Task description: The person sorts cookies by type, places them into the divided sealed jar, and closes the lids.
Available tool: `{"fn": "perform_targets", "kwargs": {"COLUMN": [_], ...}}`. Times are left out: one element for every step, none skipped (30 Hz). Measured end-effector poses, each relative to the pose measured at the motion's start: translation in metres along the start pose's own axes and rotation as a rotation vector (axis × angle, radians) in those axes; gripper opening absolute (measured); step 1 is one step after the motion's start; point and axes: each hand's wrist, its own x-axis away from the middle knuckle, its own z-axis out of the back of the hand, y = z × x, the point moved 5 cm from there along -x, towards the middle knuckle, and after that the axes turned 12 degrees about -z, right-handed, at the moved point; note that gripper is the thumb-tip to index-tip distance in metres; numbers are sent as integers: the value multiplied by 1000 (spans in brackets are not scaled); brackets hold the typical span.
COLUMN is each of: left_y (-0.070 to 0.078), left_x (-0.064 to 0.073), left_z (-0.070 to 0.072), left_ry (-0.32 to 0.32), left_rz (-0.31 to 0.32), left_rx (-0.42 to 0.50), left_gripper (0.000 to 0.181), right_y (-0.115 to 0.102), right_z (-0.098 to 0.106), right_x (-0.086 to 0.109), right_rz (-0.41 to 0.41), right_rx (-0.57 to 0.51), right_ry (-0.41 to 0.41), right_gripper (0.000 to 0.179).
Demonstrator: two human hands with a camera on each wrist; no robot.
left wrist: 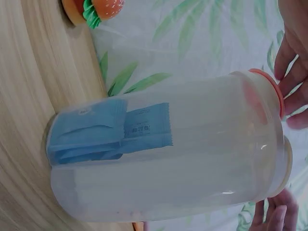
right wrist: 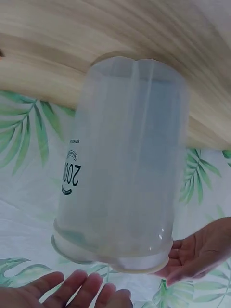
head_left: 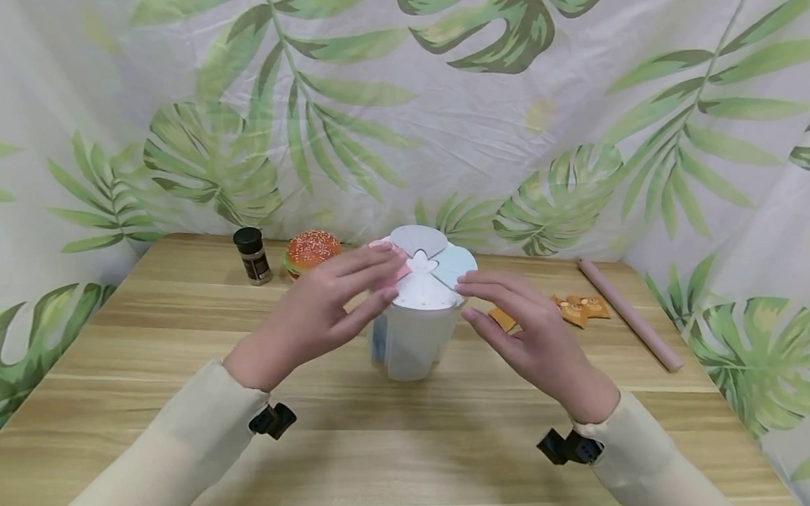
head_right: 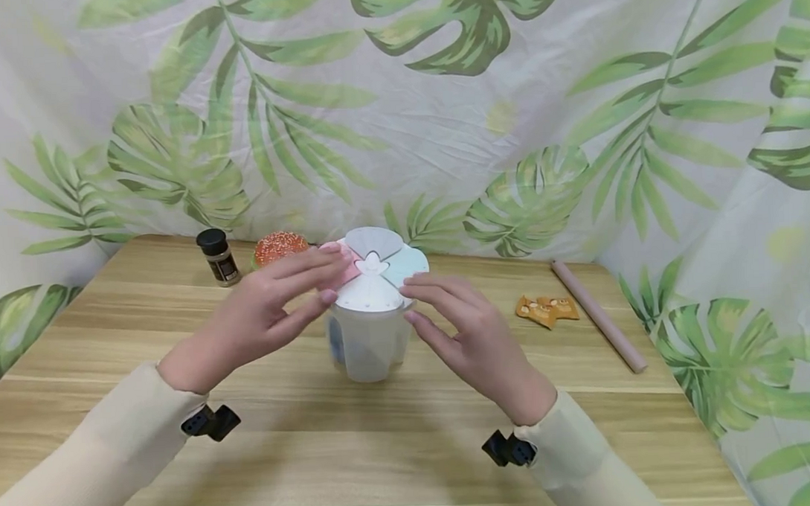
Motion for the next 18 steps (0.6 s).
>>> {"fn": "perform_targets", "kwargs": {"left_y": [2, 3, 4, 5, 6, 6, 6, 6, 7, 7, 7, 7, 7, 7, 7, 7, 7, 7], "left_x": [0, 0, 0, 0, 1, 1, 0, 0, 0, 0, 0, 1, 1, 2, 2, 2, 3, 3], "left_z": [-1, -2, -3, -4, -4, -5, -5, -6, -6, -6, -6, -6, -6, -5, -5, -5, -5, -5], "left_ry": [-21, -37, -48, -55, -59, -62, -65, -66, -66, -67, -69, -69, -69, -67, -66, -66, -65, -64], "left_rz": [-27, -50, -72, -90, -104, -115, -123, -128, -132, -132, -131, -128, -124, -120, -117, -114, -112, -111], "left_rx": [-11, -19, -24, -29, -29, -27, -23, -18, -12, -8, -3, 1, 6, 10, 14, 16, 19, 21], "left_gripper": [39, 40, 41, 42, 43, 44, 44, 45, 45, 45, 44, 44, 44, 44, 44, 44, 44, 44], "right_y": [0, 0, 0, 0, 0, 0, 0, 1, 1, 1, 2, 2, 3, 3, 4, 4, 4, 4], "right_z": [-2, -4, -5, -7, -8, -9, -10, -11, -11, -11, -11, -11, -11, -11, -11, -10, -10, -10], "right_x": [-2, -5, -7, -9, -11, -12, -14, -15, -16, -17, -18, -18, -19, -19, -20, -20, -20, -20], "right_rz": [10, 21, 28, 38, 48, 60, 69, 74, 75, 73, 73, 72, 73, 74, 77, 82, 91, 99], "right_rx": [12, 26, 45, 60, 76, 89, 98, 101, 101, 96, 92, 85, 80, 78, 79, 81, 86, 92], "right_ry": [-23, -46, -70, -89, -106, -119, -129, -138, -146, -154, -161, -168, -171, -174, -175, -175, -175, -173], "right_gripper": [39, 41, 42, 43, 43, 43, 42, 42, 42, 41, 40, 40, 39, 39, 39, 38, 38, 37]}}
